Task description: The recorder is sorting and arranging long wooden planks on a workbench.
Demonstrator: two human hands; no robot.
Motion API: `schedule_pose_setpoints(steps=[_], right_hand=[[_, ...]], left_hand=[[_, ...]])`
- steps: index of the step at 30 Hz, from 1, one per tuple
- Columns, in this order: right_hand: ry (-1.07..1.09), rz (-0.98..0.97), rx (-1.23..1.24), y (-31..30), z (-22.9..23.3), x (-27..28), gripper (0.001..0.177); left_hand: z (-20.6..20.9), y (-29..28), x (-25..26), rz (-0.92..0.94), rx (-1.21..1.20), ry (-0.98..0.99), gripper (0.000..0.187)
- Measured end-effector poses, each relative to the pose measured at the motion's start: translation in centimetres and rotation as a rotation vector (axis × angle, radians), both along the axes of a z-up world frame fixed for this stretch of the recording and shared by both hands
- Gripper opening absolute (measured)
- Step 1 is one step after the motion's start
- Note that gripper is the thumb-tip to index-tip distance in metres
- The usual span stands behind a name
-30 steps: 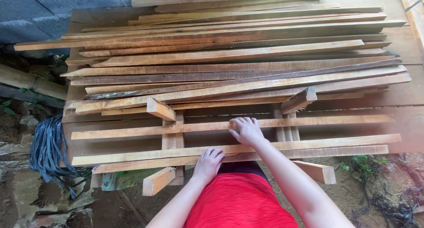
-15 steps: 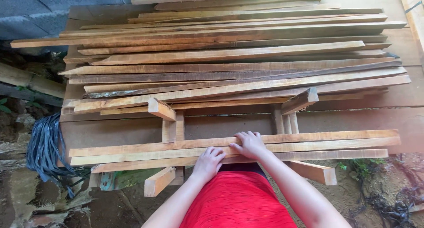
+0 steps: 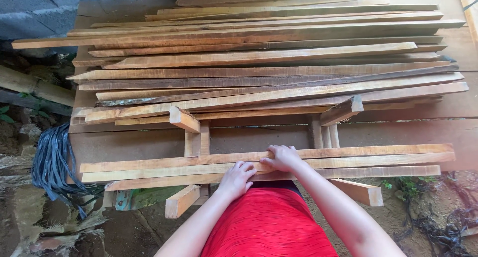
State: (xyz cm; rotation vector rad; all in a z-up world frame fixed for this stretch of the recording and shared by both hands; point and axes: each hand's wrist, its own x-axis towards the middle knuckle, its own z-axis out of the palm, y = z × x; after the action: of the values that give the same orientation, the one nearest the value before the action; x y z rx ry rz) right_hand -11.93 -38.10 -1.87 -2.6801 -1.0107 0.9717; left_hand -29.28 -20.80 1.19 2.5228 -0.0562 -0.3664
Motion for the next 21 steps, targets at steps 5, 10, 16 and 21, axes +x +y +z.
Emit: schedule_pose_setpoints(steps=[5,10,16,21], right_hand=[[0.055,0.023,0.024,1.1,1.6,0.8,0.063],[-0.019,0.014,0.26,1.4,2.8,0.9,0.05],[-0.163,-0.014,0.318,1.4,3.2,-0.2,0.039],[-0.267,0.005,0.31,0.4,0.5,-1.1,0.06]], left_hand=[[0.1,0.3,0.3,-0.012,-0.002,0.06,0.04],[1.4,0.5,0.8,-0.02,0.003,0.117,0.042],[1.3,0.4,0.6,-0.015,0.003,0.083,0.042],[0.1,0.4,-0.3,-0.027,-0.002,0.044,0.044]])
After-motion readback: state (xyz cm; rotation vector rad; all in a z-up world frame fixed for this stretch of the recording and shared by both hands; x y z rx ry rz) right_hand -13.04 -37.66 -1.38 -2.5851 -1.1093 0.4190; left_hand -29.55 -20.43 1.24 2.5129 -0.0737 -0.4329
